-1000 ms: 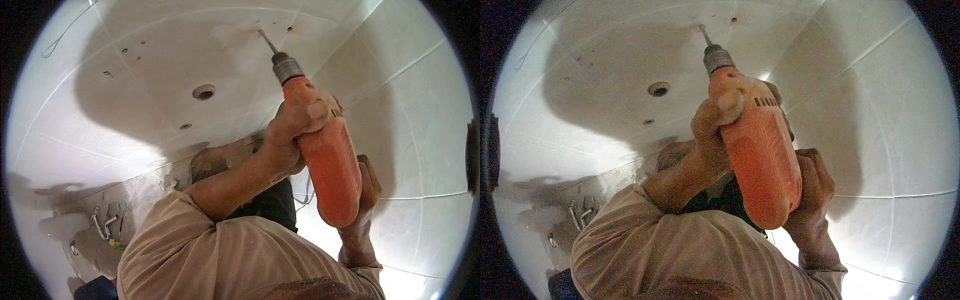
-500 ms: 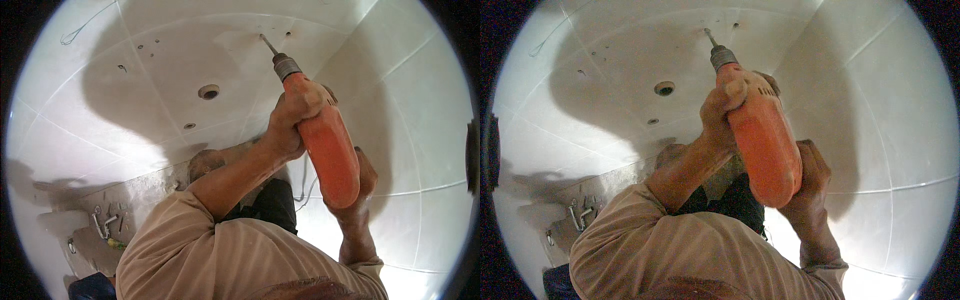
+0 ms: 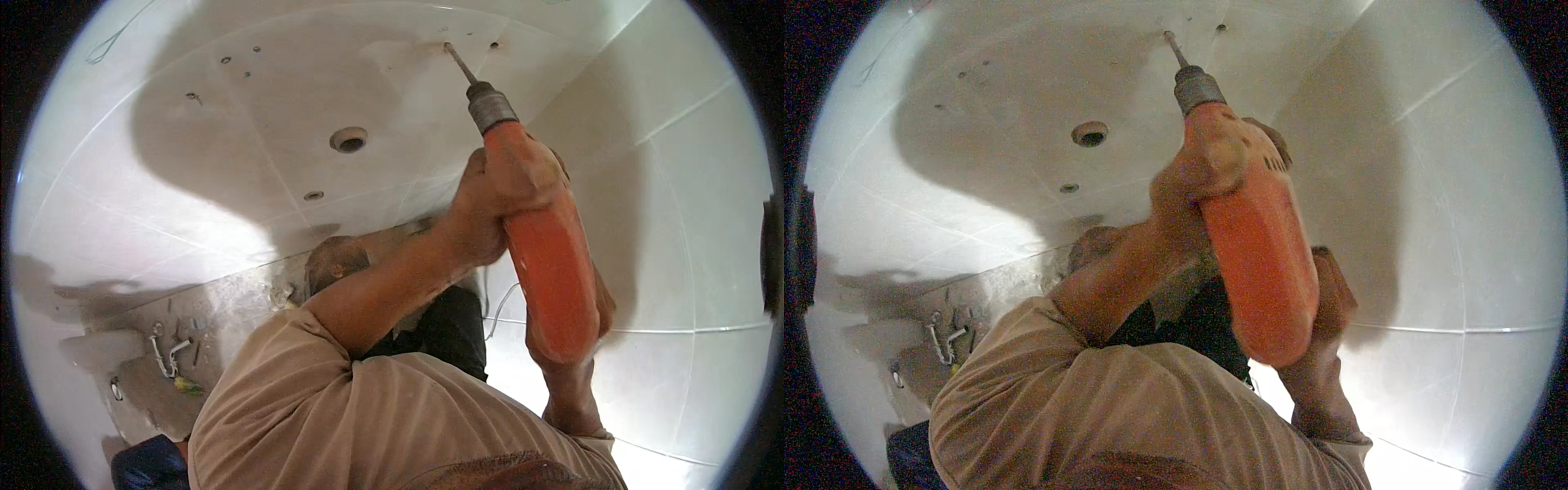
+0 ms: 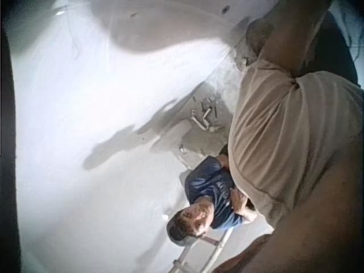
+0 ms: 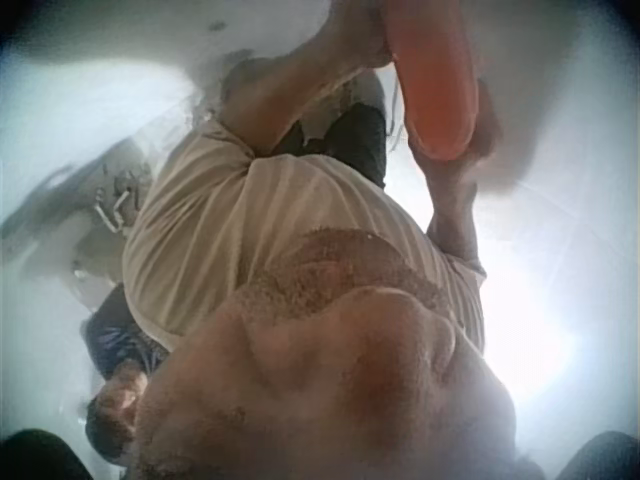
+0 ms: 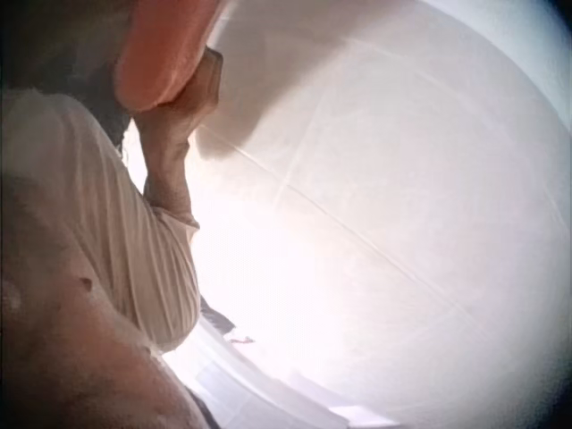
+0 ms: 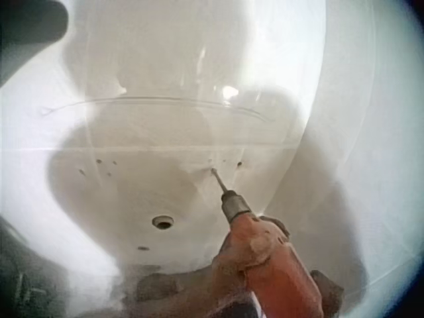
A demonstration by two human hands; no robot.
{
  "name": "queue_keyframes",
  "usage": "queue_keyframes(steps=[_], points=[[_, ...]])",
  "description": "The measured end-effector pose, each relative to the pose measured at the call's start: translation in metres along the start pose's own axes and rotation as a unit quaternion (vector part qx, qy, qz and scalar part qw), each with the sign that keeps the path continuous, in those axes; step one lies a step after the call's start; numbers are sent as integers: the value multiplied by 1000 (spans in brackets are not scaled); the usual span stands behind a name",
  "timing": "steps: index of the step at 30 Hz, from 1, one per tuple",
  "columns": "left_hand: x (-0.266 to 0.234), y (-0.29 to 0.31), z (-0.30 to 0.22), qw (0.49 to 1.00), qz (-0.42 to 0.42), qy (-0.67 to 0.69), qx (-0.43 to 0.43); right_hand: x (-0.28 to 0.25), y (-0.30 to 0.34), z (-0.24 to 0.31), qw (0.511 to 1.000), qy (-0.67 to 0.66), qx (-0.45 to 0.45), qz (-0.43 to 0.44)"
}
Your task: The person drills a hole into a tiled wall using a power drill and hammers a nail into a pre-marked spot.
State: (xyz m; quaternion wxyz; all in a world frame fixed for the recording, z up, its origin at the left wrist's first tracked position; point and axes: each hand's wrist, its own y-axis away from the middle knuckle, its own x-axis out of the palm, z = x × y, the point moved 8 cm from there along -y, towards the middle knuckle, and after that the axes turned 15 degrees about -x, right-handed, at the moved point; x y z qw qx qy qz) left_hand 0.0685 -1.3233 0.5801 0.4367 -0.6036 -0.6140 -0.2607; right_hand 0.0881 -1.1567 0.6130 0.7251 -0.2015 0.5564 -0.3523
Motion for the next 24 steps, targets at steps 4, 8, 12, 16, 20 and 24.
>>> queue_keyframes(steps=[4,8,12,16,20,24], points=[[18,-19,16,999,40,16,-11,-26,-4,1,991,131,13,5],[0,0,-8,1000,-28,-5,-12,2,-13,-6,999,-3,-45,-25],[-2,-8,3,998,-48,-43,-4,3,6,-23,999,-41,19,-30],[1,-12,-20,999,31,-31,-16,-1,19,3,996,-23,85,-26],[-1,1,-10,997,68,0,-34,12,-6,2,999,-45,-7,-16],[-31,7,-10,999,18,-38,10,32,7,-8,999,-31,33,24]])
